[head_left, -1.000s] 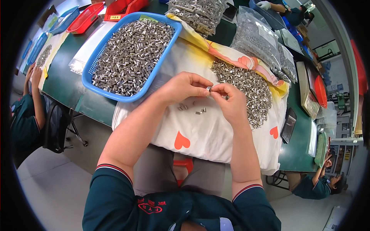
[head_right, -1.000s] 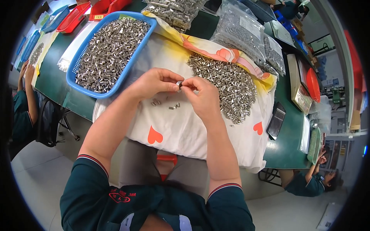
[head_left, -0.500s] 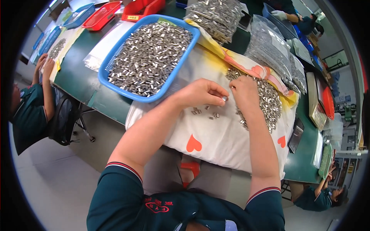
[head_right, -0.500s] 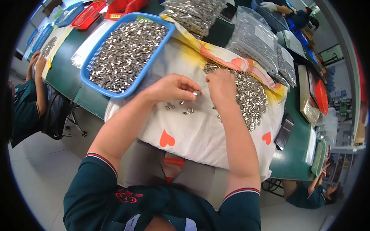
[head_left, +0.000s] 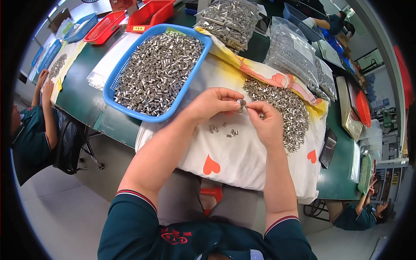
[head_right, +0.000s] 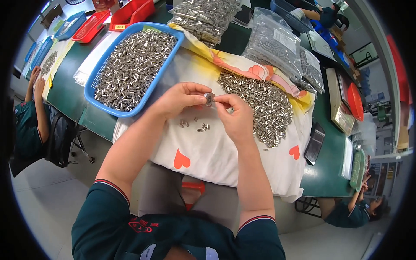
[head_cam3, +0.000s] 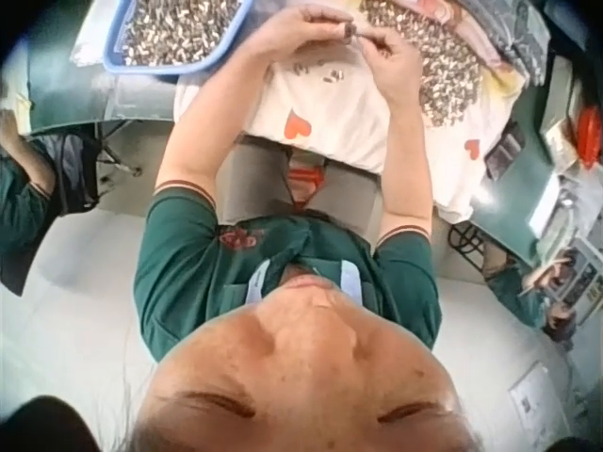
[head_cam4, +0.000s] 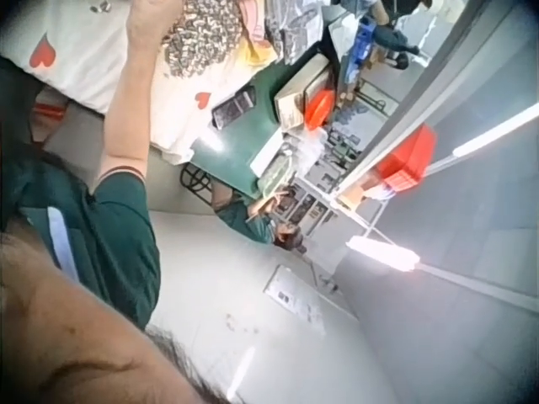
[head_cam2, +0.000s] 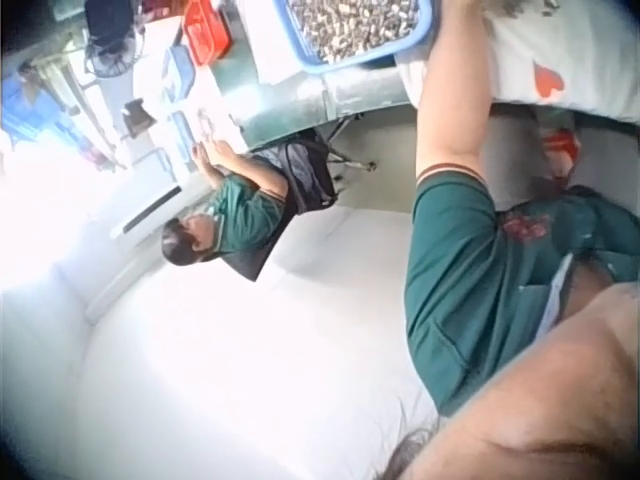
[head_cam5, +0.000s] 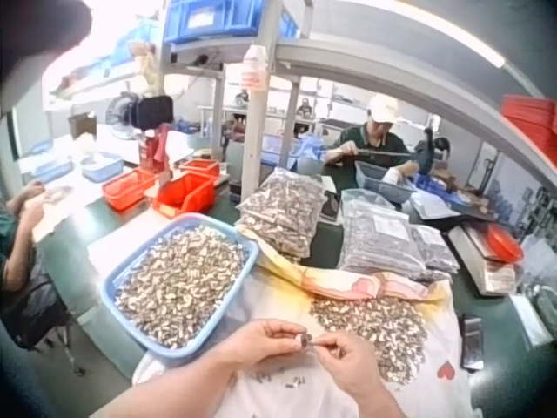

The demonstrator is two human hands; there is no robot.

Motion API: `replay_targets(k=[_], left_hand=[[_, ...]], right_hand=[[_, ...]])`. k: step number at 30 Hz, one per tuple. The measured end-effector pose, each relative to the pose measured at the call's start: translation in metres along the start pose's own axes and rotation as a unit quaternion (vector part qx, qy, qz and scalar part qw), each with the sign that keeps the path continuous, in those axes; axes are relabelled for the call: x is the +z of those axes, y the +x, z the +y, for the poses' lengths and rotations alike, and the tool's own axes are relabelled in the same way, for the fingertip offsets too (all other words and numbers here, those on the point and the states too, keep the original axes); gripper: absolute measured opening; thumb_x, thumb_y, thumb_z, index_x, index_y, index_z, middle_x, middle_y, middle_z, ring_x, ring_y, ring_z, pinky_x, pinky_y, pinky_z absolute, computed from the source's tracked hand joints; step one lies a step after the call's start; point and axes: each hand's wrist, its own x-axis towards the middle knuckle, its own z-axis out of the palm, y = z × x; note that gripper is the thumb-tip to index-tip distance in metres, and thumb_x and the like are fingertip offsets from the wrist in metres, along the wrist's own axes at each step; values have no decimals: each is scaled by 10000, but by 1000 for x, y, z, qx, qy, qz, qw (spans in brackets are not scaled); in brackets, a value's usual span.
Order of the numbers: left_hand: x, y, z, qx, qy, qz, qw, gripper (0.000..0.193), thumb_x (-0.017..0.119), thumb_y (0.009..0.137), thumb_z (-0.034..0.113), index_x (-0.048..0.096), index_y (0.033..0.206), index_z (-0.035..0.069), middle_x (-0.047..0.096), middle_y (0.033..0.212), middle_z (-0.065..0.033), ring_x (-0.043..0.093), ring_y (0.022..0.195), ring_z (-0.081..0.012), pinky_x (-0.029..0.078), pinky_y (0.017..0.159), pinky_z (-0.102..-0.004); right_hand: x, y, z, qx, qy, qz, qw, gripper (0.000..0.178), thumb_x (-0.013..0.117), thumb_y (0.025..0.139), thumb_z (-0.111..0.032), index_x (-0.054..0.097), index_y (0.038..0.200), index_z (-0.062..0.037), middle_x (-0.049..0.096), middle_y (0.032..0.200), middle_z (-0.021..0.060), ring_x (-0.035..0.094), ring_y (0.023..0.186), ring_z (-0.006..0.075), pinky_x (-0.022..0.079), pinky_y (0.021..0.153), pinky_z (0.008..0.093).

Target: The recorder is inspecting and assembling small metal hardware components at a manufacturing workbench.

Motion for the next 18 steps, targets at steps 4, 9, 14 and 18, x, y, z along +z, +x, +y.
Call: replay_targets(k=[4,9,14,18], left_hand=[[2,-2,-1,-7,24,4,1000,283,614,779,44,560,1051,-12,618,878,-53,581,753,-96,480,688,-216],[8,-6,4,-8,75,13,997,280,611,781,38,562,1051,-17,619,885,-59,583,776,-94,480,707,-218],[10,-8,3,-12,139,42,989,284,612,782,37,560,1055,-23,623,897,-74,585,785,-97,477,714,-217],[10,-7,6,-37,103,-3,994,278,614,777,33,565,1043,-30,625,892,-72,587,778,-97,476,703,-216]], right_hand=[[2,-1,-5,-11,-23,-12,1000,85,605,723,-25,621,805,-17,607,760,51,549,670,119,443,638,242],[8,-6,-9,-115,-171,25,978,89,605,700,-30,618,788,-25,602,755,81,571,710,187,450,650,285],[7,-7,-6,-143,-227,29,963,92,598,705,-35,618,794,-28,600,748,91,577,706,213,451,631,297],[-9,-3,-10,-13,-84,-53,995,96,608,721,-59,617,809,-23,620,764,69,589,668,165,461,614,263]])
